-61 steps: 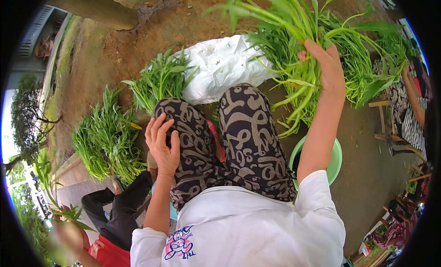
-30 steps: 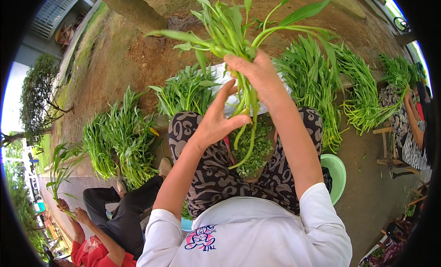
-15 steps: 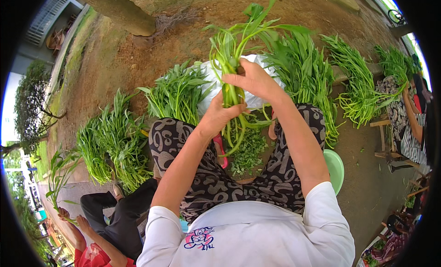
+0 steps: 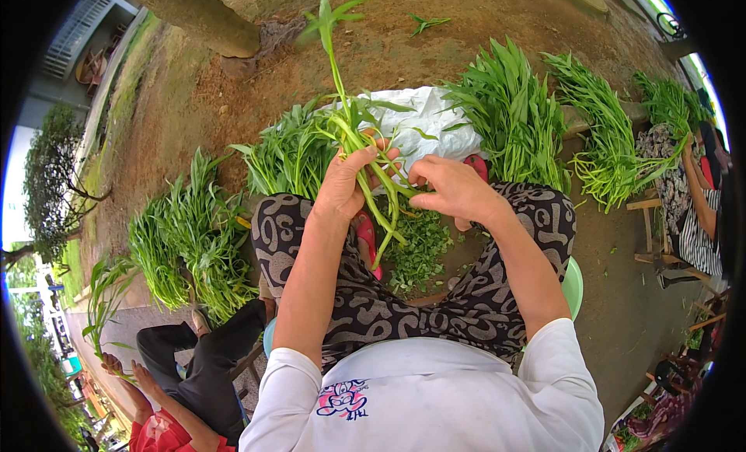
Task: The person picks through a bundle of green leafy vegetables by hand, removing unwanted leaves and stems, then places the cleaned stems into a container.
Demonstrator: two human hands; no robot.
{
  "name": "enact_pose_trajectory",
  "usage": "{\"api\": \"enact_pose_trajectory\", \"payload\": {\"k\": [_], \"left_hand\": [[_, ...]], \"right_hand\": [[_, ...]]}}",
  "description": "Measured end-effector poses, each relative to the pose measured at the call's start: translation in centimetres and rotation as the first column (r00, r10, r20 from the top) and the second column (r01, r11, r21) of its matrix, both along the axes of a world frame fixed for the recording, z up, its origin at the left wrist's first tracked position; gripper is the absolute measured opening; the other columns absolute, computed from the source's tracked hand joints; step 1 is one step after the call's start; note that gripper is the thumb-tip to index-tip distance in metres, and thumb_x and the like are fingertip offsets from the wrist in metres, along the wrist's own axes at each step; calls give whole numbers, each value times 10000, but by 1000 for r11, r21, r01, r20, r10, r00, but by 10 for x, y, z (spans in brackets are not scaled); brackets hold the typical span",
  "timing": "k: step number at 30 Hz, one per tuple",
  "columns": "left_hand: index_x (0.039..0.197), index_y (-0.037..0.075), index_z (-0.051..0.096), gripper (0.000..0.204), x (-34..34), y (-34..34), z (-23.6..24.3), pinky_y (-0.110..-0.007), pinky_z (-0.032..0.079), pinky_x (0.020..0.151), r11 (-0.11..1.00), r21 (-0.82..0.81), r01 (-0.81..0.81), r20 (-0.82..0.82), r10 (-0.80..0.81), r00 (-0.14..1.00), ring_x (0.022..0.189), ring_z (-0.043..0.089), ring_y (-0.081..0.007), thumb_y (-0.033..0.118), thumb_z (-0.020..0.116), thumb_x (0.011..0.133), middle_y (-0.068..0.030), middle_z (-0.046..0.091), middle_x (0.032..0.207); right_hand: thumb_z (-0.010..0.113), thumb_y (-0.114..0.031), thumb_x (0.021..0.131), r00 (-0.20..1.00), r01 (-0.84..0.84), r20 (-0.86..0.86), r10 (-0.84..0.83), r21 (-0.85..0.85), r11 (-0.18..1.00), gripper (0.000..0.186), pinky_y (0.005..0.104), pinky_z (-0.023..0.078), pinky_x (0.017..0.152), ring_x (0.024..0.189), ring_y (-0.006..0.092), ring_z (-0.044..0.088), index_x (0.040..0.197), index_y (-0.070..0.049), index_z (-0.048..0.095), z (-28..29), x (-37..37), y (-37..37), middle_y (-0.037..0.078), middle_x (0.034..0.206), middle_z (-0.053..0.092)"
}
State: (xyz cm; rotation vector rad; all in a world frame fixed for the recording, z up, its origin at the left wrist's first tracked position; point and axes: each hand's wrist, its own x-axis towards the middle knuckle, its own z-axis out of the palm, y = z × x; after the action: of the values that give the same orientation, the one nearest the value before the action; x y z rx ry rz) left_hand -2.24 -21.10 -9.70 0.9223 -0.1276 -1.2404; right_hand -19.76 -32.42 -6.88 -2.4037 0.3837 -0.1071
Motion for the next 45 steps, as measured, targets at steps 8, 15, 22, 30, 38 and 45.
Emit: {"api": "enact_pose_trajectory", "payload": {"k": [8, 15, 22, 30, 38, 45], "left_hand": [[1301, 55, 455, 450, 6, 8, -1, -398, 562, 829, 997, -19, 77, -16, -78, 997, 1026, 623, -252, 95, 607, 879, -108, 596, 1137], [1078, -60, 578, 316, 8, 13, -6, -359, 582, 719, 964, 256, 70, 99, -98, 990, 774, 660, -240, 194, 637, 900, -130, 640, 864], [1069, 20, 595, 335, 13, 15, -12, -385, 570, 763, 991, 128, 42, 54, -49, 997, 856, 661, -243, 297, 668, 895, -98, 651, 909], [1210, 80, 527, 348, 3, 10, -21, -390, 548, 784, 996, 83, 13, 53, -17, 998, 955, 621, -193, 240, 637, 921, -54, 624, 1017], [1147, 27, 552, 305, 7, 14, -10, -348, 552, 738, 988, 103, 116, 116, -128, 985, 828, 639, -193, 88, 668, 872, -86, 634, 1026], [1099, 14, 560, 256, 2, 10, -13, -323, 552, 710, 982, 172, 82, 108, -102, 989, 798, 632, -181, 33, 649, 860, -78, 636, 996]], "right_hand": [[686, -162, 858, 1000, 14, 13, -29, 618, 786, 218, 291, 476, 634, 674, 130, 559, 933, -5, 555, -21, 4, -4, 23, 755, 577], [568, -210, 959, 968, 218, -102, -228, 786, 579, 168, 237, 471, 636, 687, 78, 540, 949, -42, 558, -18, 3, -16, 14, 812, 581], [609, -210, 925, 994, 54, 37, -104, 659, 750, 209, 265, 466, 651, 732, 96, 531, 938, -11, 544, -19, 7, -10, 5, 823, 559], [661, -181, 891, 971, 194, -36, -238, 700, 687, 259, 243, 469, 695, 806, 88, 547, 1035, -8, 533, -35, 19, 18, 34, 910, 581], [523, -129, 933, 902, 308, -106, -419, 837, 452, 238, 236, 434, 560, 633, 94, 506, 1110, 24, 481, -13, 17, 13, 33, 782, 534], [481, -84, 936, 837, 254, -91, -540, 938, 235, 154, 184, 297, 380, 438, 38, 352, 1056, 12, 471, 22, 5, -19, -41, 600, 414]]}}
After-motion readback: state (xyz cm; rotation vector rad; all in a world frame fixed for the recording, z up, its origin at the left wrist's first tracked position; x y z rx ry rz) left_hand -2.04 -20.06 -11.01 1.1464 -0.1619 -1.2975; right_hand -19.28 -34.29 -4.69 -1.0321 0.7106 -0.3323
